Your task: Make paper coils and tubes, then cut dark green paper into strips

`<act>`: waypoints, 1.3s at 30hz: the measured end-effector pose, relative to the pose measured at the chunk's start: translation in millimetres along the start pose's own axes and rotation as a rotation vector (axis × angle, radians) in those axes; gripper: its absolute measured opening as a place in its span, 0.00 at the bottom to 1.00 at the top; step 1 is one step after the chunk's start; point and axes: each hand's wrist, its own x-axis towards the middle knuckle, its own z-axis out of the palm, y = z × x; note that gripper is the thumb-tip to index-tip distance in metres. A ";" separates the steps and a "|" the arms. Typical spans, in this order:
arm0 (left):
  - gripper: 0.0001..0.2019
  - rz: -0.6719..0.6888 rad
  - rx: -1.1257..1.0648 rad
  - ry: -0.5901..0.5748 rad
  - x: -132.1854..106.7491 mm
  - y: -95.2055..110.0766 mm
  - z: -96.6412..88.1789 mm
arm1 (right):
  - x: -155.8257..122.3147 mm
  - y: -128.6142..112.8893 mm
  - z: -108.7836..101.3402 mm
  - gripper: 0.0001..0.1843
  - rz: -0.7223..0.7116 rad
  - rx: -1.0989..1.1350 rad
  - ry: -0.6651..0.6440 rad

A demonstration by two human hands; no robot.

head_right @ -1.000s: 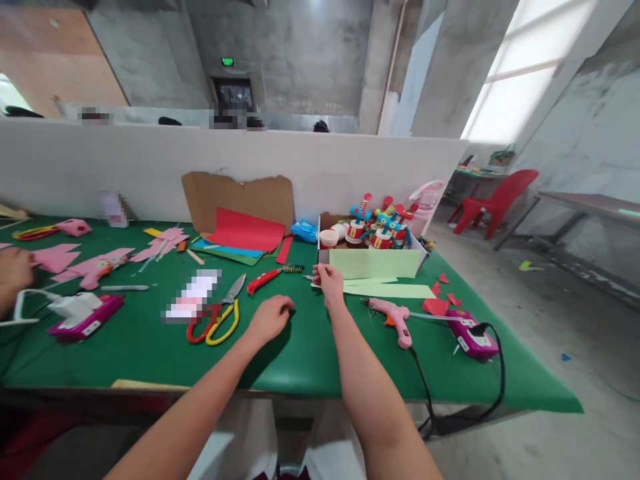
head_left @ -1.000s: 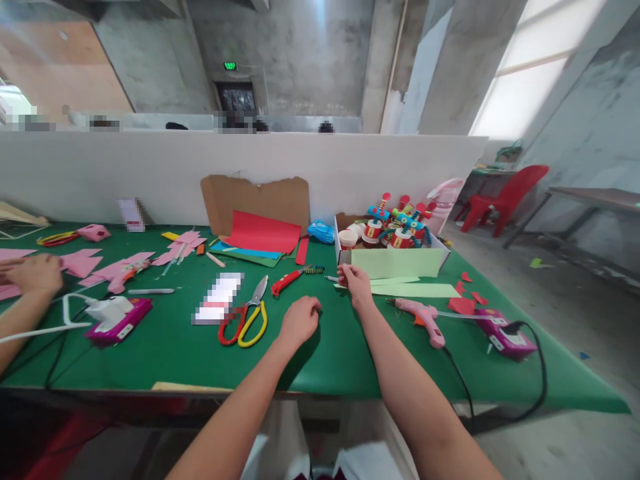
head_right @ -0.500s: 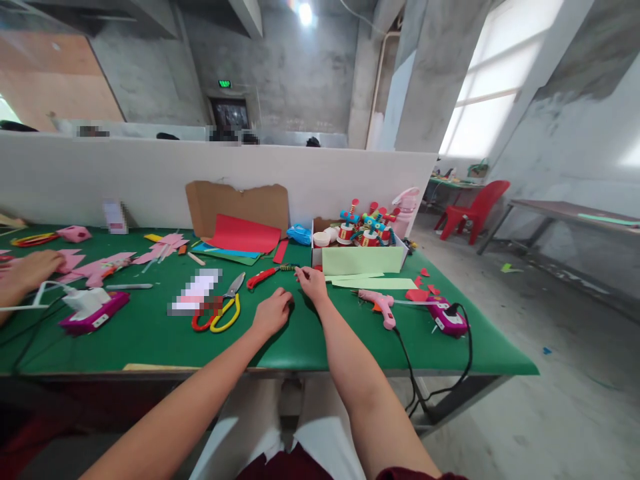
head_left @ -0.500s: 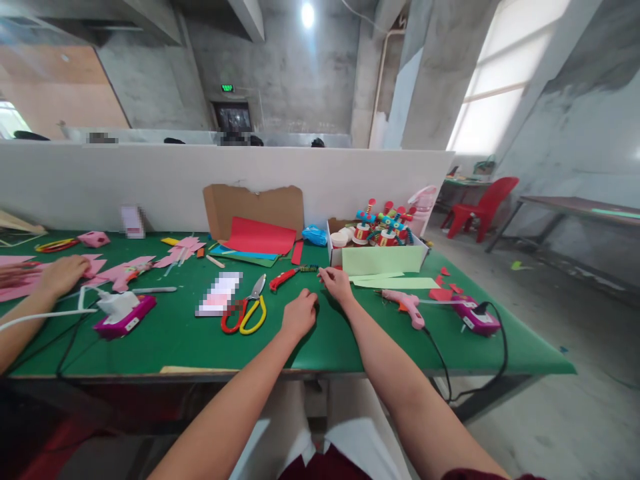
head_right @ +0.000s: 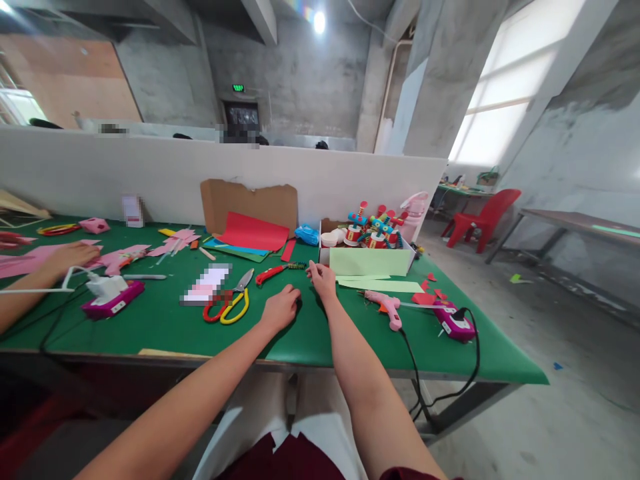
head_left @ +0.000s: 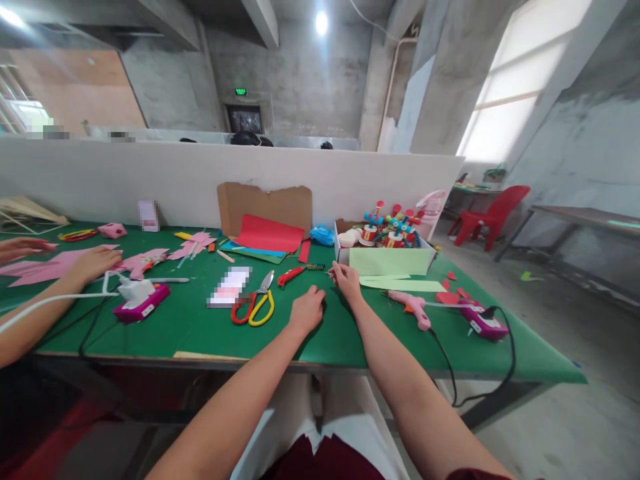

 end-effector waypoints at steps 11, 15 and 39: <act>0.14 -0.004 -0.009 -0.010 -1.1 -0.1 -1.8 | 2.0 0.6 1.9 0.34 0.045 0.061 0.074; 0.14 -0.005 -0.003 -0.011 -1.6 0.2 -3.4 | 1.4 0.0 -0.7 0.35 0.068 0.077 0.095; 0.25 0.150 -0.125 -0.013 118.4 9.3 11.3 | 40.5 22.0 -54.8 0.15 0.139 -0.326 0.190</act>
